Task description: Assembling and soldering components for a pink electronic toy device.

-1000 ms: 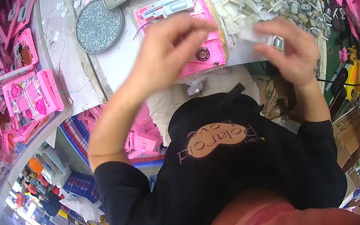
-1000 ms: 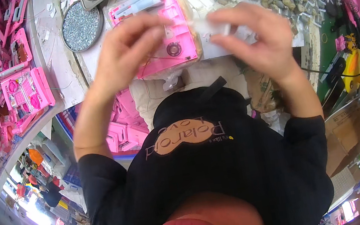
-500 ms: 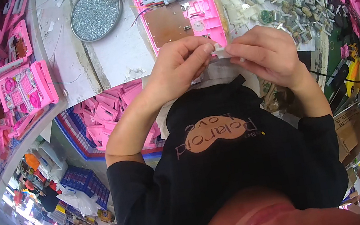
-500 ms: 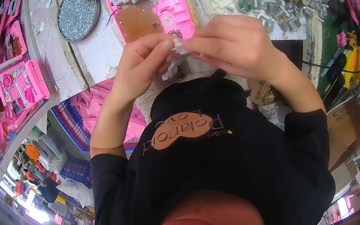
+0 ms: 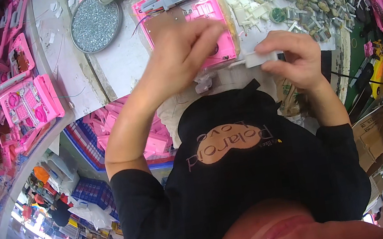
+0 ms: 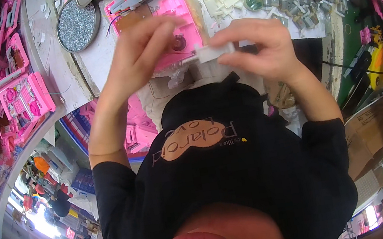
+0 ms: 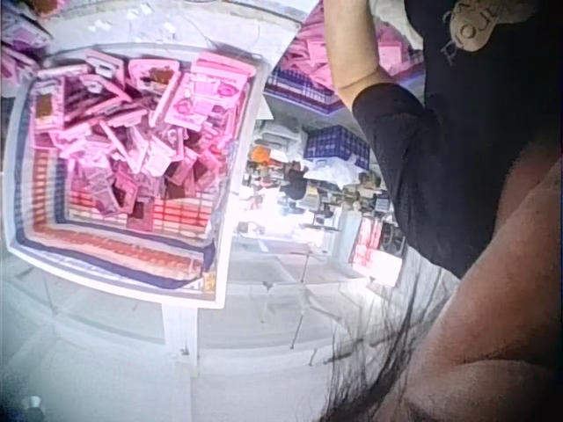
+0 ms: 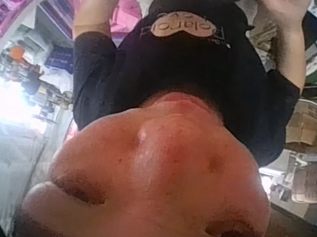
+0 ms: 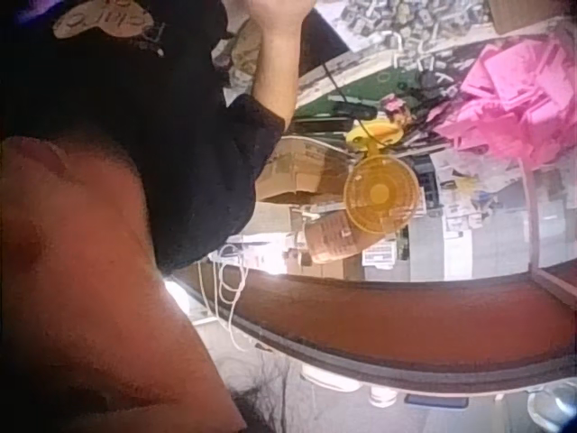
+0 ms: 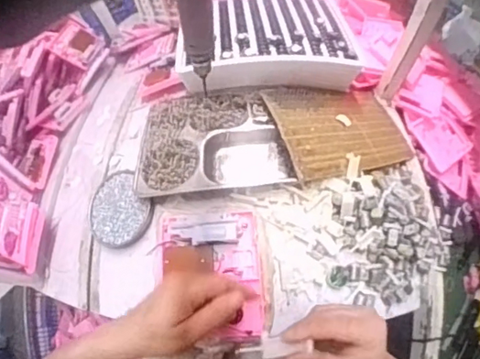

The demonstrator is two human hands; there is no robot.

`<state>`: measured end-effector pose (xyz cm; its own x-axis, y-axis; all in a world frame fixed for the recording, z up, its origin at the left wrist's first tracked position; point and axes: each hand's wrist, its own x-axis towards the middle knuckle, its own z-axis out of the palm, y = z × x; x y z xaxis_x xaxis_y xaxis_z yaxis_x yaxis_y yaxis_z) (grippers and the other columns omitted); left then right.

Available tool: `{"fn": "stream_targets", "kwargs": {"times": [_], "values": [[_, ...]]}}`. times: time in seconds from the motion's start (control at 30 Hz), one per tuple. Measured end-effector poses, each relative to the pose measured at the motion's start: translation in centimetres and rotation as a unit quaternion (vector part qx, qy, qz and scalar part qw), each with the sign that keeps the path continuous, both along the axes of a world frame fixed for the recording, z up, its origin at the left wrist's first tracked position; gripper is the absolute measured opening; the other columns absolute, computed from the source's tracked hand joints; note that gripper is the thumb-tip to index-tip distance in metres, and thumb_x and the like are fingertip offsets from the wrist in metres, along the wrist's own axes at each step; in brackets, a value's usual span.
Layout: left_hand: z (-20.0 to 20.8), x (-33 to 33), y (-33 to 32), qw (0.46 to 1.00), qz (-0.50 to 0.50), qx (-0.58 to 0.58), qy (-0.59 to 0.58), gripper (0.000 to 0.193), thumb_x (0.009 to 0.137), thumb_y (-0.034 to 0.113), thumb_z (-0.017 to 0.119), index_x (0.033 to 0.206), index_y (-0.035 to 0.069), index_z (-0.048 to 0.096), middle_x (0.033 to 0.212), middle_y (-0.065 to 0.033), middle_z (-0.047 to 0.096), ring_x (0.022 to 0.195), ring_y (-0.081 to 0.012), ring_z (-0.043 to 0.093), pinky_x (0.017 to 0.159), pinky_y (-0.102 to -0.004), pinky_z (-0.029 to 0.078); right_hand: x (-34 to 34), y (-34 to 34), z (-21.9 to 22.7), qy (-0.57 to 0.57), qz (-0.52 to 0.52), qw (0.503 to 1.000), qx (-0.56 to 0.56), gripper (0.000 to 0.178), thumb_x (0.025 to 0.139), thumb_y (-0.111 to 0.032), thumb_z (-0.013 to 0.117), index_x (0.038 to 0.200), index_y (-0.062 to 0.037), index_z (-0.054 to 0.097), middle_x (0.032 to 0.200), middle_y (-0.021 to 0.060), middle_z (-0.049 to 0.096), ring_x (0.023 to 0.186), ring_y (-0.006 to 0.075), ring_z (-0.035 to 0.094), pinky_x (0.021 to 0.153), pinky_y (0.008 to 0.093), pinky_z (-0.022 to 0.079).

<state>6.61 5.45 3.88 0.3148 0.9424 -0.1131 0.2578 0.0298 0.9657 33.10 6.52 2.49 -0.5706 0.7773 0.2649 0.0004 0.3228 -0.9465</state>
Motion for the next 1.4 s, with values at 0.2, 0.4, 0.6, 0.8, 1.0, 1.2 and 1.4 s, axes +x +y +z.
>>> {"fn": "stream_targets", "kwargs": {"times": [0.2,0.4,0.6,0.8,1.0,1.2,1.4], "values": [[-1.9,1.5,2.7,0.873,-0.106,0.211,0.426,0.015,0.09,0.022,0.069,0.097,0.009,0.074,0.079,-0.0128,0.071,0.077,-0.0338,0.07,0.069,-0.0449,0.056,0.8,-1.1,-0.7,0.081,-0.019,0.984,-0.159,0.034,0.079,0.005,0.081,0.113,0.0035,0.074,0.108,0.0132,0.076,0.097,0.018,0.071,0.087,0.029,0.053],[-2.2,1.1,3.6,0.917,-0.067,0.199,0.34,0.013,0.089,0.02,0.072,0.092,0.007,0.073,0.076,-0.0114,0.07,0.073,-0.0303,0.07,0.067,-0.0406,0.055,0.4,-0.6,-0.7,0.03,-0.111,0.964,-0.24,0.033,0.084,0.003,0.077,0.117,0.0032,0.072,0.111,0.0113,0.075,0.098,0.0148,0.069,0.086,0.0267,0.053],[-2.8,-2.3,2.0,0.97,0.108,0.176,0.132,0.011,0.085,0.012,0.078,0.092,0.005,0.073,0.073,-0.0052,0.066,0.063,-0.0168,0.062,0.058,-0.0302,0.049,-2.1,1.8,-1.2,-0.152,-0.131,0.978,0.049,0.027,0.087,-0.006,0.078,0.113,-0.0048,0.073,0.107,0.0063,0.074,0.089,0.0161,0.068,0.079,0.0284,0.056],[-4.9,-2.5,0.6,0.936,0.172,0.274,0.138,0.009,0.087,0.008,0.077,0.09,0.006,0.069,0.076,-0.0038,0.064,0.063,-0.0154,0.06,0.056,-0.0288,0.048,-4.6,4.2,0.5,-0.25,-0.048,0.915,0.312,0.031,0.073,-0.006,0.082,0.102,-0.0071,0.072,0.102,0.0077,0.069,0.095,0.0287,0.063,0.081,0.0388,0.053],[-5.6,-2.4,0.7,0.932,0.18,0.284,0.136,0.011,0.086,0.009,0.078,0.092,0.006,0.069,0.074,-0.0028,0.063,0.06,-0.0147,0.058,0.055,-0.0286,0.046,-6.2,4.6,1.3,-0.261,-0.003,0.882,0.392,0.034,0.068,-0.007,0.083,0.1,-0.0068,0.071,0.1,0.0073,0.067,0.093,0.0296,0.061,0.078,0.0411,0.052],[-5.6,-2.4,0.6,0.932,0.187,0.282,0.133,0.01,0.086,0.011,0.077,0.091,0.008,0.069,0.072,-0.0022,0.062,0.061,-0.0158,0.059,0.054,-0.0281,0.045,-5.3,6.7,-1.3,-0.166,0.045,0.93,0.325,0.03,0.073,-0.008,0.083,0.101,-0.0053,0.072,0.099,0.0083,0.068,0.091,0.029,0.062,0.078,0.0393,0.052],[-5.6,-2.3,0.7,0.94,0.18,0.261,0.125,0.014,0.084,0.013,0.079,0.093,0.008,0.07,0.077,-0.0036,0.063,0.06,-0.0165,0.057,0.054,-0.0287,0.045,-6.2,5.1,-2.2,-0.191,-0.001,0.941,0.28,0.022,0.076,-0.009,0.082,0.094,-0.0049,0.072,0.098,0.0086,0.068,0.091,0.0287,0.062,0.078,0.0388,0.052]]}}
